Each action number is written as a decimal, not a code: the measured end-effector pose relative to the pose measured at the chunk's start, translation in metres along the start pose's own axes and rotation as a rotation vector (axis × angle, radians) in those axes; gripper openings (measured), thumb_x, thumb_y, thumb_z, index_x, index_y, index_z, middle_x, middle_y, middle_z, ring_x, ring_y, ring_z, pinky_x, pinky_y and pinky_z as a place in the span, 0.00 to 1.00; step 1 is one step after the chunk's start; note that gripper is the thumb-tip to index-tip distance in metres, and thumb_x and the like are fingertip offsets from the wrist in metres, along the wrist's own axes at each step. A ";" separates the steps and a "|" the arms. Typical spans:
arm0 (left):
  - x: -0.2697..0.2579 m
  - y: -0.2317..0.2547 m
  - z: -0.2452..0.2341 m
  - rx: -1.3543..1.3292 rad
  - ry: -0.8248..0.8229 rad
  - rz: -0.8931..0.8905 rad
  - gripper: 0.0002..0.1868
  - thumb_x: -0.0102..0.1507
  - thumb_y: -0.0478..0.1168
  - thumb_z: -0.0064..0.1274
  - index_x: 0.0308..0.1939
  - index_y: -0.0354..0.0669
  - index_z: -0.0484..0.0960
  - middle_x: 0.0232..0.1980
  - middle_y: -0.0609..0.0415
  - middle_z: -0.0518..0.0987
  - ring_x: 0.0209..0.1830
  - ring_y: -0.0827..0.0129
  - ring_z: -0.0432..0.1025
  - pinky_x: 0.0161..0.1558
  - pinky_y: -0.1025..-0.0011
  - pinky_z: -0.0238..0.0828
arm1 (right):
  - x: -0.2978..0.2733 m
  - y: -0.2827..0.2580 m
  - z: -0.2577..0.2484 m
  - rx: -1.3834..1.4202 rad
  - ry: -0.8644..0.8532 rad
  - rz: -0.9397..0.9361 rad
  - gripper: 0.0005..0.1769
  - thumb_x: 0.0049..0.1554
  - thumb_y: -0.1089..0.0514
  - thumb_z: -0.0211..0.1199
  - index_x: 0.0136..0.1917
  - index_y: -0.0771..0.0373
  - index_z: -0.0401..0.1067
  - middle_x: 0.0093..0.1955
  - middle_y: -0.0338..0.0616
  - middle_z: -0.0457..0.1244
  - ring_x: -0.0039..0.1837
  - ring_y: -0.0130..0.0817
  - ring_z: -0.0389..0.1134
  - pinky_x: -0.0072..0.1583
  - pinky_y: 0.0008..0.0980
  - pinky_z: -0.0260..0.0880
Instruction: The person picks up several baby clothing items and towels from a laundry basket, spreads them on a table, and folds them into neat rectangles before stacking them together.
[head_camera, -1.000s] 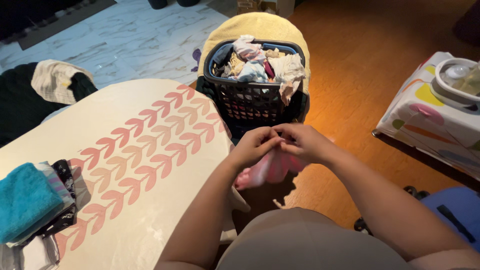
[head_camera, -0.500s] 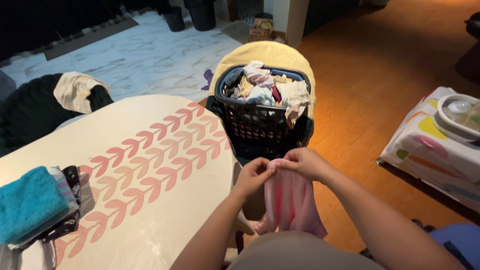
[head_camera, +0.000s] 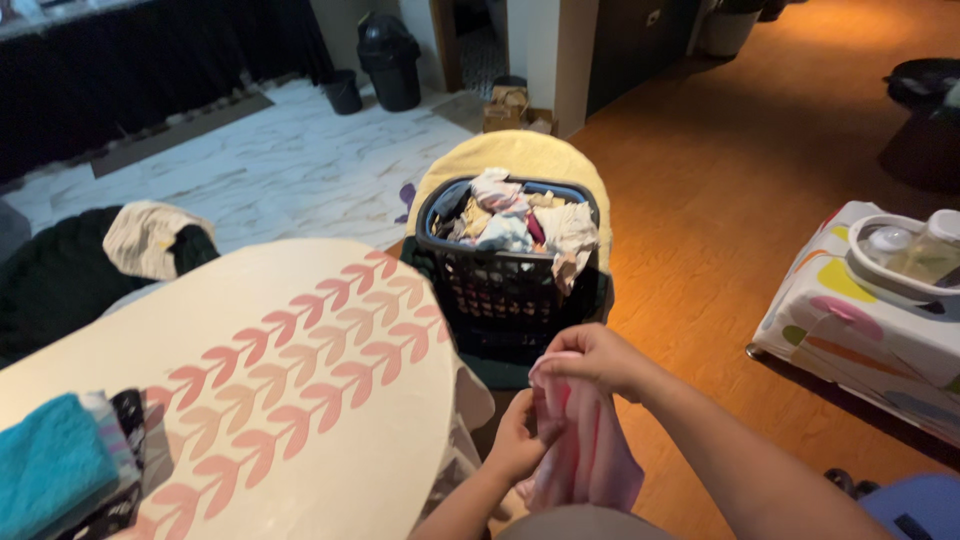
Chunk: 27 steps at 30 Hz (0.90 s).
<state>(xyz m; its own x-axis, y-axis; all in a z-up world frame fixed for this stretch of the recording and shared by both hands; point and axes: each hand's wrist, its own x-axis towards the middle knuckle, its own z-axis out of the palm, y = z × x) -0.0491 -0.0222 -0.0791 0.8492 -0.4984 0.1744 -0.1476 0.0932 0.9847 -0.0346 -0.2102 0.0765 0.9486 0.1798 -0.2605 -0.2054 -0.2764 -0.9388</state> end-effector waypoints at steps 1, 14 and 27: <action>0.006 0.000 0.002 -0.050 0.008 0.104 0.20 0.58 0.33 0.58 0.55 0.40 0.77 0.51 0.57 0.77 0.54 0.74 0.73 0.59 0.73 0.70 | -0.001 -0.002 -0.002 -0.105 0.021 -0.012 0.11 0.51 0.55 0.71 0.42 0.66 0.81 0.39 0.40 0.73 0.44 0.24 0.71 0.49 0.25 0.72; 0.032 -0.013 0.019 -0.275 0.071 0.027 0.16 0.64 0.34 0.60 0.54 0.43 0.75 0.46 0.62 0.76 0.44 0.80 0.68 0.49 0.79 0.66 | -0.008 0.026 -0.022 -0.288 0.053 0.031 0.13 0.49 0.52 0.73 0.46 0.60 0.83 0.37 0.38 0.71 0.41 0.23 0.68 0.45 0.26 0.68; 0.048 -0.003 0.034 -0.036 0.095 0.224 0.09 0.65 0.35 0.59 0.45 0.39 0.76 0.44 0.60 0.72 0.44 0.75 0.66 0.50 0.76 0.65 | 0.005 0.051 -0.043 -0.272 0.107 -0.015 0.13 0.50 0.50 0.71 0.44 0.60 0.83 0.38 0.40 0.73 0.44 0.26 0.72 0.49 0.29 0.72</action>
<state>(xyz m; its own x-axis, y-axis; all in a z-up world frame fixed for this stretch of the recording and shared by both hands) -0.0251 -0.0754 -0.0735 0.8416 -0.3788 0.3850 -0.3206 0.2234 0.9205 -0.0302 -0.2642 0.0368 0.9740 0.0886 -0.2085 -0.1334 -0.5197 -0.8439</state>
